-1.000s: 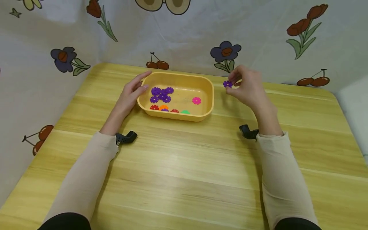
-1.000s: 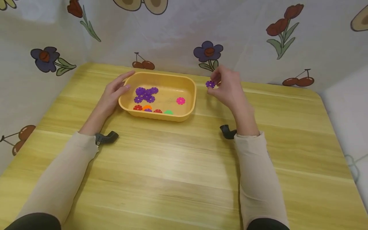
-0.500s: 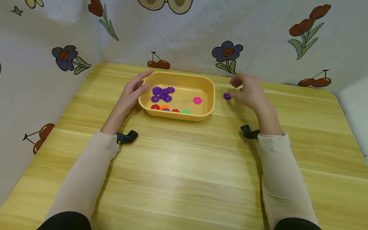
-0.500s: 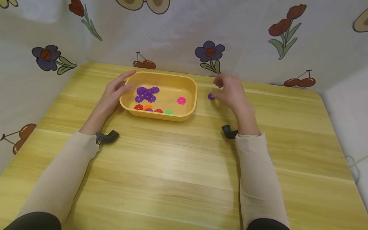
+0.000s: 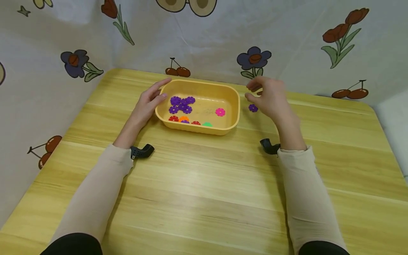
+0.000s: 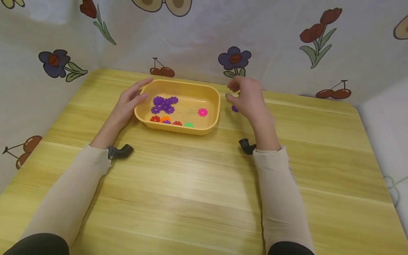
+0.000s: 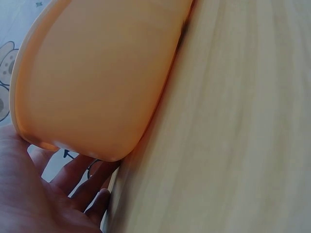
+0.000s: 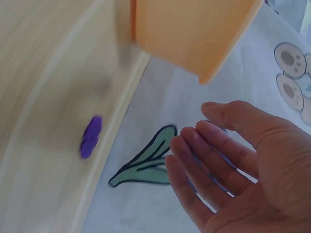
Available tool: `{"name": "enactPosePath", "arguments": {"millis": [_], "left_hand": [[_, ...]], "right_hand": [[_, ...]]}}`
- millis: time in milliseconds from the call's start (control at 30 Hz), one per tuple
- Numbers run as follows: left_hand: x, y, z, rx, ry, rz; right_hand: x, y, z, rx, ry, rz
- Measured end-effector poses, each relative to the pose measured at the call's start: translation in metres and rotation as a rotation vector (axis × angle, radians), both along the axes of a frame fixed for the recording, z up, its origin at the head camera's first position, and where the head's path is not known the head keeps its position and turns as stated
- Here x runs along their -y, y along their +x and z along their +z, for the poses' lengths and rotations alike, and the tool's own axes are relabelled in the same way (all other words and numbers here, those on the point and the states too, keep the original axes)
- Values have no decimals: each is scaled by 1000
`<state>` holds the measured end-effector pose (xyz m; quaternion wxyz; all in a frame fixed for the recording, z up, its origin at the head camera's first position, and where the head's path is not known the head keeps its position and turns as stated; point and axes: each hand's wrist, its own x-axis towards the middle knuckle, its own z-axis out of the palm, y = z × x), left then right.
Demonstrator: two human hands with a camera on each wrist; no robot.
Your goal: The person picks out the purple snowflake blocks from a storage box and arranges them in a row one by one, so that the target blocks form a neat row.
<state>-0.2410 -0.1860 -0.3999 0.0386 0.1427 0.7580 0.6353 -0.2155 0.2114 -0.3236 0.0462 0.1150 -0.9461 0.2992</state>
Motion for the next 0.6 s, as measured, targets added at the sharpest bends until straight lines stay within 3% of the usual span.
{"name": "enactPosePath", "arguments": {"millis": [400, 600], "left_hand": [[2, -1, -1, -2, 1, -3], [1, -1, -1, -1, -6, 1]], "right_hand": [[46, -10, 5, -75, -42, 78], [64, -13, 4, -53, -59, 113]]}}
